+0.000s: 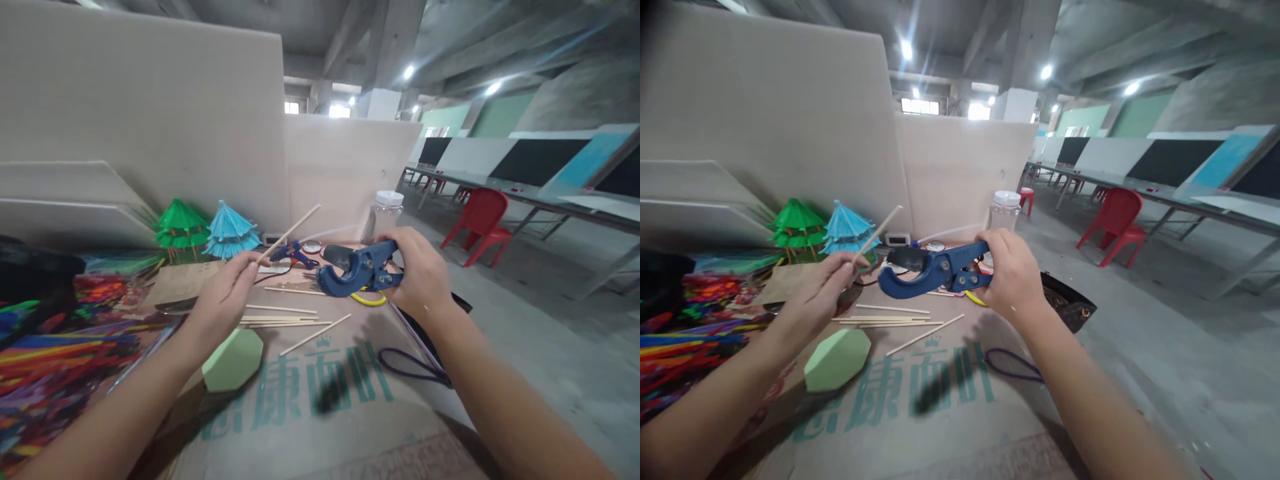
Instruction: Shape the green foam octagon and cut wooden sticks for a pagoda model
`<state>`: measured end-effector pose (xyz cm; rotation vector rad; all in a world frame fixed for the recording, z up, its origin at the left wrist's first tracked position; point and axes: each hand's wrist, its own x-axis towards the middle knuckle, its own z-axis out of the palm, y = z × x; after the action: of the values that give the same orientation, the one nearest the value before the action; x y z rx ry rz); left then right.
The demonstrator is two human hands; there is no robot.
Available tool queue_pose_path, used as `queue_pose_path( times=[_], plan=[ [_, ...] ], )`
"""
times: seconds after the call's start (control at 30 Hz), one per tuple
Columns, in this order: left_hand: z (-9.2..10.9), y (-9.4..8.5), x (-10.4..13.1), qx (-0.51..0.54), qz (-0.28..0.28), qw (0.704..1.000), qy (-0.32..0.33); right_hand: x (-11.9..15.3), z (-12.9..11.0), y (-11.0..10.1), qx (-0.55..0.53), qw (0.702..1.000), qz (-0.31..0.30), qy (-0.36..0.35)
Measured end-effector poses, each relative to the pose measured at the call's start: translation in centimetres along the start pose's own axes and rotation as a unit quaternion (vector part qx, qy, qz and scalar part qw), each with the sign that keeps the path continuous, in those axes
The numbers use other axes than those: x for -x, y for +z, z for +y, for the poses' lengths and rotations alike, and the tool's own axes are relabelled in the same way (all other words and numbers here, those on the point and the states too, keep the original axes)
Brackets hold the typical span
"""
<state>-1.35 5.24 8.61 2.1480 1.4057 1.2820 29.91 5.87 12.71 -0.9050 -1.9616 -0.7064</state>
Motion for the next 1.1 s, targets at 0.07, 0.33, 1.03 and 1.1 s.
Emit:
queue_pose_path(
  times=[0.07,0.33,1.03,1.1],
  plan=[
    [1.8,-1.3,0.6,0.014,0.012,1.0,0.004,0.2,0.3,0.3,0.006,1.0,0.001,0.0],
    [3.9,-1.9,1.3,-0.017,-0.043,0.991,0.123,0.6,-0.1,0.9,0.01,1.0,0.021,-0.02],
    [2.2,-1.9,0.7,-0.03,-0.123,0.984,0.123,0.7,-0.3,0.3,-0.031,0.996,0.073,-0.035],
    [2.0,-1.8,0.8,-0.021,-0.138,0.983,0.122,0.6,-0.4,0.3,-0.032,0.995,0.085,-0.049]
  ],
)
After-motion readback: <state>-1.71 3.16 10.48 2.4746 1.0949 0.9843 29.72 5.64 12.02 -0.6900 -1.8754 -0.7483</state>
